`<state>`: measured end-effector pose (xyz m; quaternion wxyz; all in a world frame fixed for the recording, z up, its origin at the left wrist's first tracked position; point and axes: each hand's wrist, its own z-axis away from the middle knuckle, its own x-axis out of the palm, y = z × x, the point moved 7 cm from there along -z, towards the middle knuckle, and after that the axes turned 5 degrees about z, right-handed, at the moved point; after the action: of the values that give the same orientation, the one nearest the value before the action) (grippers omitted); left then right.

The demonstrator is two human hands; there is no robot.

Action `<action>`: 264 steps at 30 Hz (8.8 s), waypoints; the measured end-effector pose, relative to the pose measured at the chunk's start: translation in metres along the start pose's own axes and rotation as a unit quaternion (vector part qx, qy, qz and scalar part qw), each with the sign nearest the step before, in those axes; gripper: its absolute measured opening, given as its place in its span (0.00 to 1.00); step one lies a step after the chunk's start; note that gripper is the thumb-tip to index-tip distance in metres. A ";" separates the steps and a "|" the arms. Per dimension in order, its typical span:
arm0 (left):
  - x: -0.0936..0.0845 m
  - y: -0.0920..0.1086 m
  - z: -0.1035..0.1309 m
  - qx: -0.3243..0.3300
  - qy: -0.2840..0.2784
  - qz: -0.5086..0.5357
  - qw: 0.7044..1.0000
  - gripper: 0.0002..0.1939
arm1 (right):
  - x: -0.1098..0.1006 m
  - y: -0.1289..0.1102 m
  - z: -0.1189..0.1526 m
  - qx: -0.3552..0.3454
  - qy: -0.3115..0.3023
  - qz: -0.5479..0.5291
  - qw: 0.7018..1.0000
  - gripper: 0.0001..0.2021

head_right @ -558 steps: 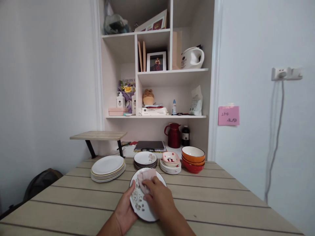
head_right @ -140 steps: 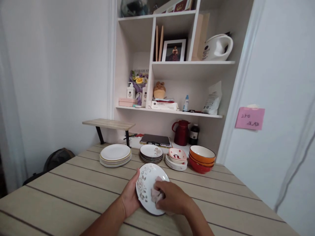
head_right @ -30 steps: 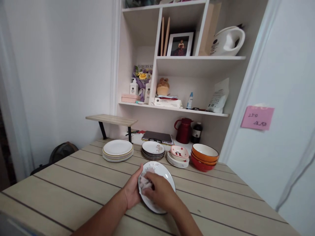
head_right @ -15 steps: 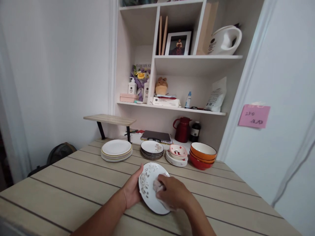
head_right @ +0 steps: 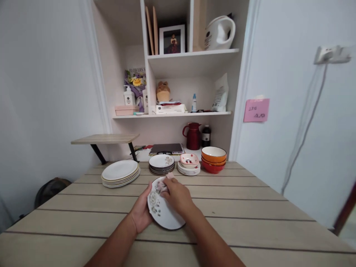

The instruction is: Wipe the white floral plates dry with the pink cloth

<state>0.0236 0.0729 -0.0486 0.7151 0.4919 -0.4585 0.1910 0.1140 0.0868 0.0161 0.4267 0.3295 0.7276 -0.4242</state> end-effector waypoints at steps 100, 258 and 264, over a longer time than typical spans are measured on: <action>0.004 -0.002 0.010 -0.032 0.015 -0.045 0.998 0.30 | -0.006 0.012 0.031 -0.054 -0.152 0.025 0.987 0.21; 0.012 -0.003 0.012 -0.009 0.033 -0.083 0.996 0.28 | -0.004 0.018 0.018 0.028 -0.081 0.007 0.996 0.17; 0.003 -0.005 0.011 -0.024 0.044 -0.099 0.994 0.32 | -0.006 0.024 0.030 0.004 -0.161 0.051 0.986 0.14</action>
<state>0.0234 0.0602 -0.0477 0.7616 0.5087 -0.3799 0.1296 0.1465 0.0694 0.0055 0.5574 0.2953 0.6301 -0.4528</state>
